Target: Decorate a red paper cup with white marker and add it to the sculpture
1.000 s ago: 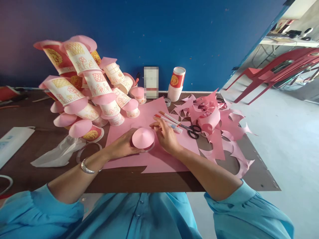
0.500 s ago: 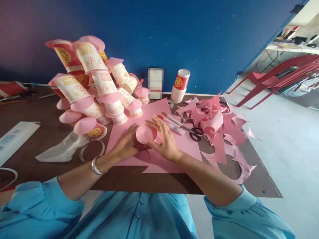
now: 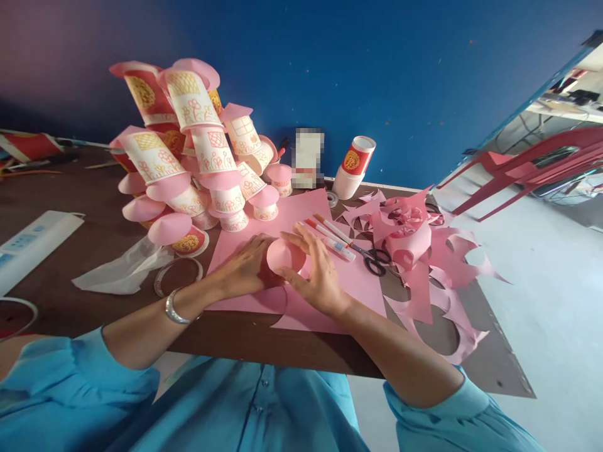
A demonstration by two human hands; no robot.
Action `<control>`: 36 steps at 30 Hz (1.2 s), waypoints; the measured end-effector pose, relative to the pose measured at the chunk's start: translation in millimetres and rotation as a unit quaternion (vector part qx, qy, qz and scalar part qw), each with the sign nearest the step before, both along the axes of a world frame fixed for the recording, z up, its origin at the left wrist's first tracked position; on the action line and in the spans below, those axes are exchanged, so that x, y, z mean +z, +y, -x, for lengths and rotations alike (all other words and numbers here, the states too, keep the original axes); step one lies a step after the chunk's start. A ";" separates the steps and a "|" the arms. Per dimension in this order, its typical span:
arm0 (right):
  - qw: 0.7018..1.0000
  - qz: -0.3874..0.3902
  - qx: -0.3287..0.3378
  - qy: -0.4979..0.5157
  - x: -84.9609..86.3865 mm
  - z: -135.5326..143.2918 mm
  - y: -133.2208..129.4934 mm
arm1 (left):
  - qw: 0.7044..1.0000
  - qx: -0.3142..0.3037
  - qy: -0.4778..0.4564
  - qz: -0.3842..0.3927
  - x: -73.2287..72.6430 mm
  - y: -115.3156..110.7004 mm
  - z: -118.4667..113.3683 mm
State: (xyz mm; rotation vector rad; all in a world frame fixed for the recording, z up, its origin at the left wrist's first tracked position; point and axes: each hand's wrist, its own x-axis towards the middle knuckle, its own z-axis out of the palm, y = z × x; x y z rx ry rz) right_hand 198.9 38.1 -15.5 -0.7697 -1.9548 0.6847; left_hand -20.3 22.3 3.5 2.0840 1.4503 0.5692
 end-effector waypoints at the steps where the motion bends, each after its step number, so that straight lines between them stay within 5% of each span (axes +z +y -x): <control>1: 1.000 -0.001 -0.003 -0.004 0.7 -0.1 -0.1 | 1.000 -0.006 -0.019 0.006 1.8 1.6 5.1; 9: 1.000 -0.011 -0.003 -0.019 6.0 -0.5 -0.2 | 0.981 -0.004 -0.187 0.047 -1.2 15.8 31.3; 15: 1.000 0.017 0.005 -0.003 8.5 0.9 -2.1 | 0.893 0.119 -0.402 0.165 8.2 16.5 11.9; 25: 0.999 0.028 -0.014 -0.003 3.9 2.2 -1.4 | 0.887 0.122 -0.409 0.175 12.0 13.9 -5.6; 36: 0.999 0.040 -0.017 -0.015 6.4 1.0 -1.7 | 0.843 0.113 -0.473 0.231 9.2 17.0 -9.4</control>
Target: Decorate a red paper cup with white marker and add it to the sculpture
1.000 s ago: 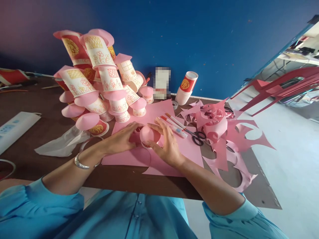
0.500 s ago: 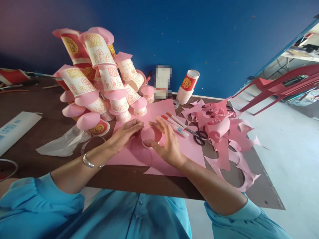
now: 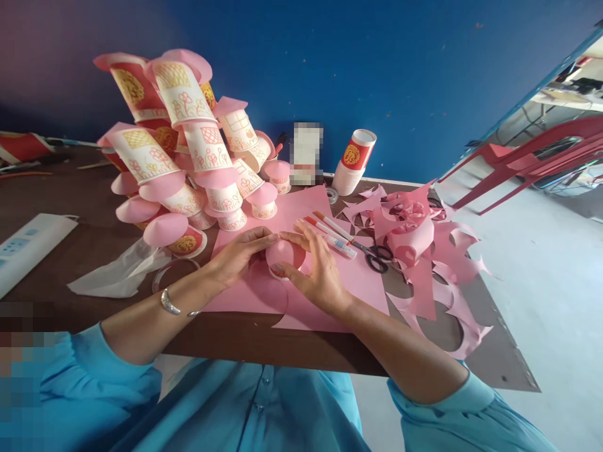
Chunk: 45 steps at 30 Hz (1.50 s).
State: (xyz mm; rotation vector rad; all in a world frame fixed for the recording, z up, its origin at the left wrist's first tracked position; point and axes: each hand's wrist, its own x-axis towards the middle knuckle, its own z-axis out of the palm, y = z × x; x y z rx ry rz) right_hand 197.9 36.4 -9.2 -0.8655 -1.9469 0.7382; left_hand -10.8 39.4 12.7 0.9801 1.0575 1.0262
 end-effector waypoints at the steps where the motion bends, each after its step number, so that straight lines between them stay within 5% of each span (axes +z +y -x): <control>1: 1.000 0.001 -0.003 -0.004 -0.1 -0.2 0.1 | 1.000 0.000 -0.007 0.003 -0.1 0.1 -0.3; 45: 1.000 0.025 -0.015 0.006 1.6 -0.9 2.4 | 0.999 0.031 -0.017 0.001 -1.4 -1.1 -0.9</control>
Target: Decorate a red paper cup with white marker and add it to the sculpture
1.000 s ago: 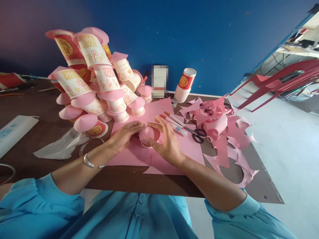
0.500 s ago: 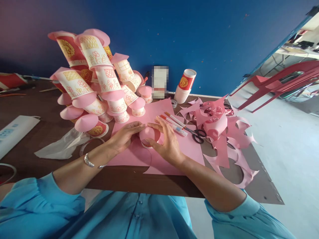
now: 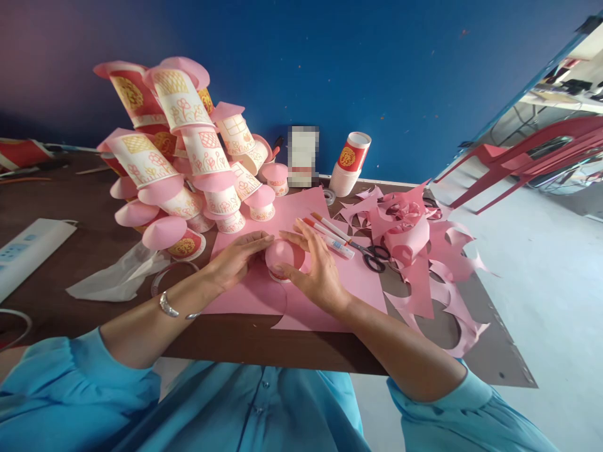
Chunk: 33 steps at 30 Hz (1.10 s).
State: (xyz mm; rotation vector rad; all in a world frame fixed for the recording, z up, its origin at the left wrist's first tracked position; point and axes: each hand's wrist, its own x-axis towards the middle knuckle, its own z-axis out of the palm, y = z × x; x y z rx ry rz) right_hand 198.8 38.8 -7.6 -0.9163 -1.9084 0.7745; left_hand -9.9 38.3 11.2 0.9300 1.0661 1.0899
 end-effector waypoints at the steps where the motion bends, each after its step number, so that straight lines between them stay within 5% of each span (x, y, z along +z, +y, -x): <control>1: 1.000 0.003 0.001 0.000 -0.1 -0.4 0.0 | 1.000 -0.005 0.000 0.000 2.4 -1.0 0.6; 7: 1.000 0.018 0.008 -0.002 0.6 -2.5 -0.6 | 0.996 -0.077 0.021 0.026 16.6 -8.1 12.0; 14: 1.000 0.006 0.013 -0.006 -1.2 -3.5 -0.1 | 0.992 -0.120 0.047 0.017 5.6 -6.8 17.8; 21: 1.000 0.020 0.012 -0.013 -0.5 -3.8 0.8 | 0.988 -0.119 0.097 0.014 -2.4 -1.1 16.4; 33: 0.999 -0.030 0.013 -0.006 -0.9 -5.7 1.1 | 0.990 -0.105 0.088 0.015 9.8 -4.9 18.1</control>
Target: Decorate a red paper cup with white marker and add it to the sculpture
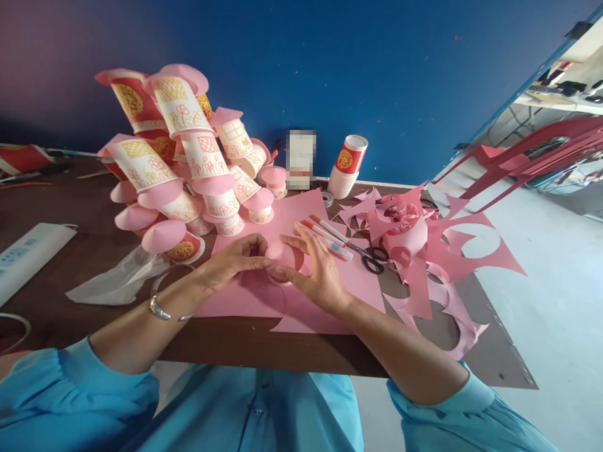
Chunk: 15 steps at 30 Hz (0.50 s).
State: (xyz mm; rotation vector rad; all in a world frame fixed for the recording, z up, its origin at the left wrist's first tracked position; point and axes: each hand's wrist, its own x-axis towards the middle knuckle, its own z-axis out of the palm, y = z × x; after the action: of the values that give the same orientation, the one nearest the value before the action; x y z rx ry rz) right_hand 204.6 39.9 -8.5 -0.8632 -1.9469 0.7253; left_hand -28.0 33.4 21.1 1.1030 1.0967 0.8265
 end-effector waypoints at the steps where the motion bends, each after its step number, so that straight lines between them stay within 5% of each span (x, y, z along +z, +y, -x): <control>1: 1.000 -0.001 0.004 -0.001 0.3 -0.3 0.1 | 1.000 0.000 -0.003 -0.003 0.4 0.3 1.2; 7: 0.998 -0.014 -0.004 0.057 2.7 -4.6 4.9 | 0.994 -0.078 0.065 -0.046 6.6 4.8 19.0; 15: 0.991 0.035 -0.066 0.114 -16.3 -10.0 30.7 | 0.930 -0.130 0.235 -0.250 -5.3 1.0 23.9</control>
State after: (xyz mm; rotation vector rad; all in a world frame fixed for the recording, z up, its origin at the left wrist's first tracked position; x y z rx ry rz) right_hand 214.6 70.6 -24.8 -0.9005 -1.6546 0.7820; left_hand -51.9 34.5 15.7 1.9063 1.1177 0.6572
